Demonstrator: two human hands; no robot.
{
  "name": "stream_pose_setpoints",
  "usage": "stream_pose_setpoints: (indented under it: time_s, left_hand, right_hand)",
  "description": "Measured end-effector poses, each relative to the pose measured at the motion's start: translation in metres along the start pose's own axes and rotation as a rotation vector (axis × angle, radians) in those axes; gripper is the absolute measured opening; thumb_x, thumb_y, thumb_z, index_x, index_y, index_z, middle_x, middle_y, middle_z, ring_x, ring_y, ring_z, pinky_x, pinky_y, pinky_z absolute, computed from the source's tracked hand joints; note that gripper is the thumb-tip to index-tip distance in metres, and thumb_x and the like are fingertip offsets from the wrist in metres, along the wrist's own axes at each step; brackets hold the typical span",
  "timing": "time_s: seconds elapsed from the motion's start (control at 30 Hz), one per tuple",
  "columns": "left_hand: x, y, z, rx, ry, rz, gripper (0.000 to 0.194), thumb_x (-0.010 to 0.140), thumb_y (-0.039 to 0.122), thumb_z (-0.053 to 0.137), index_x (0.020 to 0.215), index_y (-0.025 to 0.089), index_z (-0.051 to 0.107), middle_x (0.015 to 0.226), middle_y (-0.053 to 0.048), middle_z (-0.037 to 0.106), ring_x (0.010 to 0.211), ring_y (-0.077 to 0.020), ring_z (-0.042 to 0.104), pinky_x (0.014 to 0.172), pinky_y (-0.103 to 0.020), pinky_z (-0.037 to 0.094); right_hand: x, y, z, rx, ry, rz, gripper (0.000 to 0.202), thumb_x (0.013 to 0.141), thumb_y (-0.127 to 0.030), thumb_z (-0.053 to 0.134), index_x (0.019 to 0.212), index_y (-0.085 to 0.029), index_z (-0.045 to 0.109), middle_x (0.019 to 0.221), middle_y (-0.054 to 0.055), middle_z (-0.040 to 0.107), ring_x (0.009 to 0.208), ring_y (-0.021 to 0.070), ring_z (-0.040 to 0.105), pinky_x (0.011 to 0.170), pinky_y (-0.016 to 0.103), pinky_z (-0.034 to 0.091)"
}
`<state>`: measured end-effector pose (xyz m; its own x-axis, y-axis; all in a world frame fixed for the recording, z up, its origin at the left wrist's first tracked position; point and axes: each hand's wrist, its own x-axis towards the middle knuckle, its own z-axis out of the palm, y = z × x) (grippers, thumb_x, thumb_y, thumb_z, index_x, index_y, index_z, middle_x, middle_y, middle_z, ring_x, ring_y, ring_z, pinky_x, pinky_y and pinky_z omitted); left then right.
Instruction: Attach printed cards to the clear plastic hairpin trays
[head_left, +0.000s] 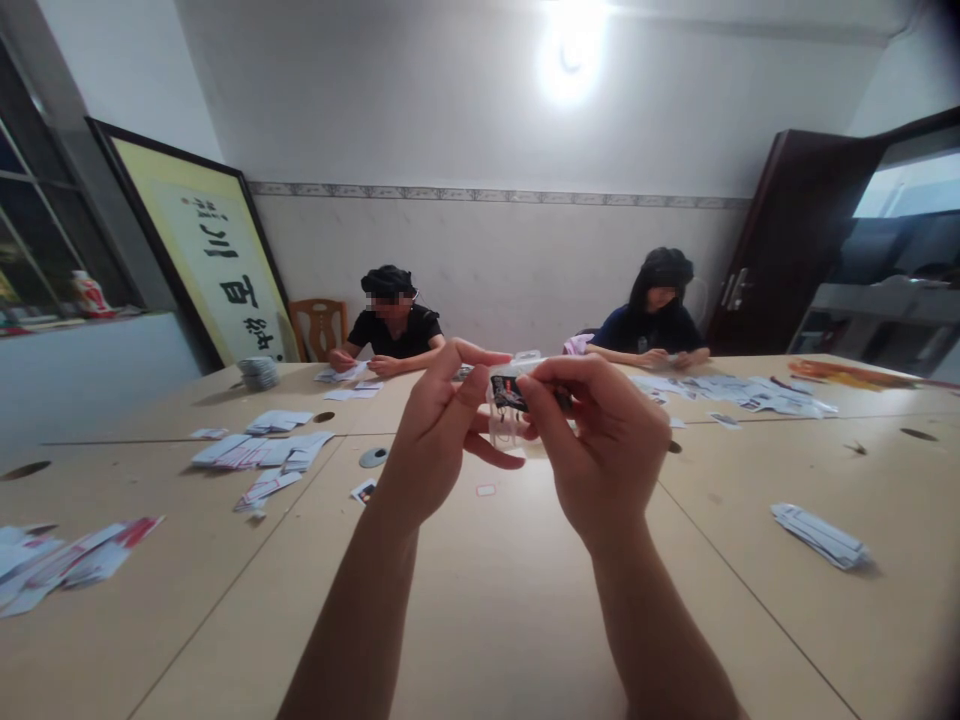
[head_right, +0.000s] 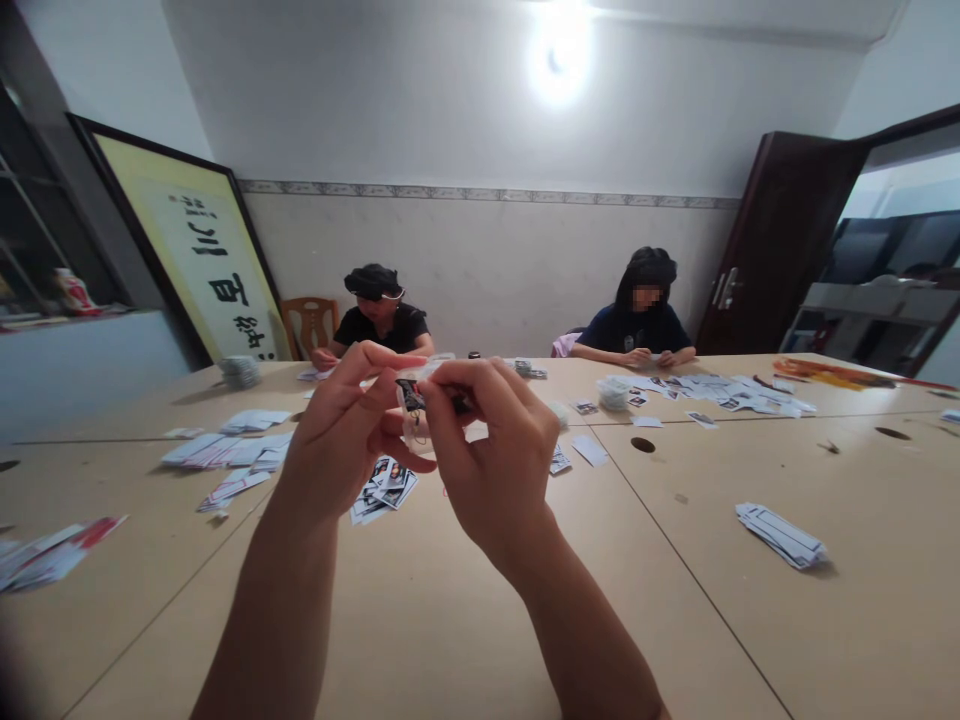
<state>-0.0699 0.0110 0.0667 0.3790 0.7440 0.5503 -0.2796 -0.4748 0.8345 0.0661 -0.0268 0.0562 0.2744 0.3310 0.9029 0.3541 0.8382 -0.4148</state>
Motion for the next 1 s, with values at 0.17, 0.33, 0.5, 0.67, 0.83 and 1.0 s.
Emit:
stream_pose_setpoints:
  time_s: [0.17,0.33,0.5,0.67,0.83,1.0]
  left_hand:
    - [-0.002,0.003,0.001,-0.021,0.005,0.000,0.025,0.095,0.047,0.062,0.104,0.024,0.057,0.078,0.003,0.068,0.066,-0.0182,0.076,0.050,-0.026,0.065]
    - [-0.002,0.004,-0.003,-0.027,0.028,-0.016,0.026,0.093,0.047,0.064,0.103,0.024,0.057,0.077,0.003,0.068,0.056,-0.0156,0.072,0.046,-0.025,0.063]
    - [-0.003,0.004,-0.007,-0.032,-0.028,0.030,0.025,0.096,0.047,0.061,0.105,0.024,0.058,0.081,0.002,0.070,0.061,-0.0150,0.073,0.052,-0.029,0.067]
    - [-0.007,0.007,-0.004,0.011,-0.133,0.026,0.024,0.097,0.044,0.061,0.111,0.024,0.060,0.081,0.000,0.068,0.076,-0.0173,0.074,0.062,-0.031,0.069]
    - [-0.007,0.008,-0.001,0.011,-0.151,0.013,0.018,0.098,0.038,0.061,0.109,0.025,0.058,0.080,0.001,0.069,0.076,-0.0158,0.073,0.060,-0.029,0.068]
    - [-0.006,0.005,0.001,0.034,-0.131,0.043,0.020,0.098,0.041,0.060,0.107,0.023,0.057,0.085,0.000,0.070,0.073,-0.0145,0.073,0.057,-0.026,0.067]
  right_hand:
    - [-0.003,0.003,0.005,-0.027,0.030,-0.085,0.011,0.089,-0.015,0.065,0.086,-0.025,0.067,0.077,-0.003,0.066,0.063,0.0106,0.060,0.056,0.025,0.057]
    - [-0.006,0.002,0.007,-0.055,0.123,-0.202,0.012,0.091,-0.015,0.062,0.091,-0.027,0.064,0.082,0.000,0.064,0.069,0.0134,0.064,0.057,0.026,0.058]
    - [-0.003,-0.005,-0.005,0.041,0.072,-0.041,0.009,0.087,-0.014,0.070,0.086,-0.023,0.067,0.080,-0.001,0.066,0.063,0.0120,0.061,0.049,0.025,0.054]
    - [0.001,-0.006,-0.008,0.006,0.042,0.061,0.009,0.083,-0.014,0.073,0.080,-0.021,0.070,0.074,-0.002,0.066,0.059,0.0105,0.058,0.048,0.023,0.050]
    - [0.002,-0.009,-0.009,0.009,0.034,0.069,0.010,0.082,-0.012,0.072,0.080,-0.021,0.070,0.074,-0.003,0.066,0.060,0.0105,0.061,0.049,0.023,0.052]
    - [0.003,-0.011,-0.011,-0.019,0.013,0.077,0.012,0.081,-0.008,0.072,0.079,-0.020,0.071,0.073,-0.003,0.068,0.060,0.0091,0.061,0.051,0.021,0.052]
